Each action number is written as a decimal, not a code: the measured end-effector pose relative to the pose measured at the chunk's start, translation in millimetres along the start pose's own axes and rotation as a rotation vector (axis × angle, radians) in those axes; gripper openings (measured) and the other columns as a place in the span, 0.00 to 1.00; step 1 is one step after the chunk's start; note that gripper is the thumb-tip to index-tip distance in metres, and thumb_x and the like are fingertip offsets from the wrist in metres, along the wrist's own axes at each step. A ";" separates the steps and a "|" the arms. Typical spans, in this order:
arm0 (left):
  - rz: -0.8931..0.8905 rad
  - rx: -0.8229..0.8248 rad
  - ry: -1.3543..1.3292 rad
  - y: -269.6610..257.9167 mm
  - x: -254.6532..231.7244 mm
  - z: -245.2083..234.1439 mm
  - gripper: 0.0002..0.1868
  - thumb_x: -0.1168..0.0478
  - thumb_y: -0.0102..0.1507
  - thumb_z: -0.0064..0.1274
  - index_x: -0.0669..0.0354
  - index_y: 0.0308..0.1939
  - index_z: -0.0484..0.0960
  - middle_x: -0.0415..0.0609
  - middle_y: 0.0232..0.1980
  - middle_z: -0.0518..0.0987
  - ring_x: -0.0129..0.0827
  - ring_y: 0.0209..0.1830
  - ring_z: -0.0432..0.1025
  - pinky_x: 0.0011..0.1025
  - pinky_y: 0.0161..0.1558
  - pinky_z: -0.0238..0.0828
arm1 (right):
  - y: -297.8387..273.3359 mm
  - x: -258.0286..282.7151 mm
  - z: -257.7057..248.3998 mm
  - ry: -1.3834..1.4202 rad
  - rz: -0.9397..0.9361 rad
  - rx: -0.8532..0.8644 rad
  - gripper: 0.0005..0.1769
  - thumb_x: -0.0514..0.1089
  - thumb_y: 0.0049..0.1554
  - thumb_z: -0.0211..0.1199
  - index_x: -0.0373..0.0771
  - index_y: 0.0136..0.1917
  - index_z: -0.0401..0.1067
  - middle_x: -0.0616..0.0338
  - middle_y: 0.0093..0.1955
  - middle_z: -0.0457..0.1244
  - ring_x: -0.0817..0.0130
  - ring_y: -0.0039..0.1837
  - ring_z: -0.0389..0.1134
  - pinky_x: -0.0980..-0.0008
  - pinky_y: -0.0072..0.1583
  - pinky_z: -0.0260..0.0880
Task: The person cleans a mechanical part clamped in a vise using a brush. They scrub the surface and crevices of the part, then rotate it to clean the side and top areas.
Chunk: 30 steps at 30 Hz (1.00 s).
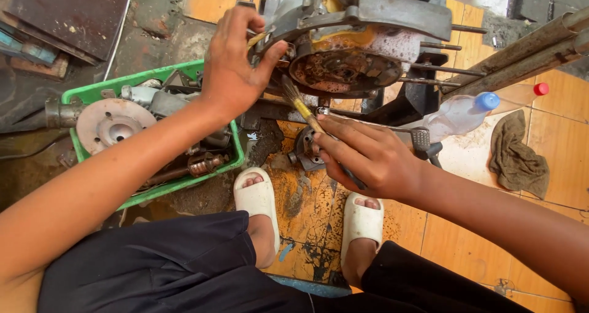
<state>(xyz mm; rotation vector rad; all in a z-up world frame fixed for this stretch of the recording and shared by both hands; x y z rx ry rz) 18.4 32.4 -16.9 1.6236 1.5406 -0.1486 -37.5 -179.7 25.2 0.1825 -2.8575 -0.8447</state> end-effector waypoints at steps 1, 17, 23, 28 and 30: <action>0.129 0.013 0.109 6.7 -10.0 -0.9 0.22 0.43 0.77 0.42 0.61 0.51 0.68 0.50 0.45 0.70 0.38 0.47 0.67 0.34 0.48 0.66 | 5.5 1.8 0.7 -0.013 -0.004 -0.053 0.13 0.34 0.62 0.62 0.24 0.58 0.69 0.31 0.58 0.67 0.43 0.58 0.74 0.52 0.59 0.81; 0.036 0.187 0.450 24.6 3.6 1.1 0.23 0.43 0.71 0.67 0.53 0.41 0.73 0.46 0.25 0.75 0.43 0.21 0.70 0.44 0.20 0.64 | -0.4 2.6 98.8 0.011 0.402 -0.696 0.15 0.25 0.63 0.55 0.17 0.64 0.66 0.23 0.62 0.63 0.32 0.65 0.70 0.50 0.67 0.79; -0.055 0.200 0.386 26.4 14.6 -1.2 0.25 0.43 0.68 0.73 0.48 0.43 0.71 0.33 0.21 0.75 0.38 0.30 0.75 0.48 0.27 0.66 | -17.6 -24.0 104.3 0.109 0.708 -0.548 0.10 0.28 0.65 0.53 0.20 0.56 0.71 0.35 0.52 0.69 0.62 0.42 0.73 0.76 0.42 0.80; -0.138 0.277 0.388 25.3 27.0 3.4 0.26 0.37 0.70 0.69 0.47 0.46 0.72 0.41 0.32 0.74 0.42 0.25 0.69 0.49 0.26 0.60 | -30.2 -28.3 136.9 0.137 0.567 -0.476 0.20 0.26 0.66 0.56 0.24 0.70 0.63 0.31 0.69 0.61 0.38 0.73 0.65 0.48 0.74 0.71; -0.151 0.274 0.386 27.2 19.8 -1.4 0.25 0.39 0.69 0.70 0.48 0.44 0.72 0.42 0.30 0.75 0.42 0.24 0.70 0.49 0.25 0.62 | -25.2 -24.2 115.8 0.121 0.643 -0.519 0.13 0.29 0.65 0.55 0.24 0.64 0.67 0.34 0.61 0.64 0.42 0.65 0.69 0.54 0.66 0.74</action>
Point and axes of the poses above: each hand's wrist, its own y-axis towards the middle knuckle, its own z-axis out of the palm, x = y × z, the point moved 9 cm from there along y, towards the middle knuckle
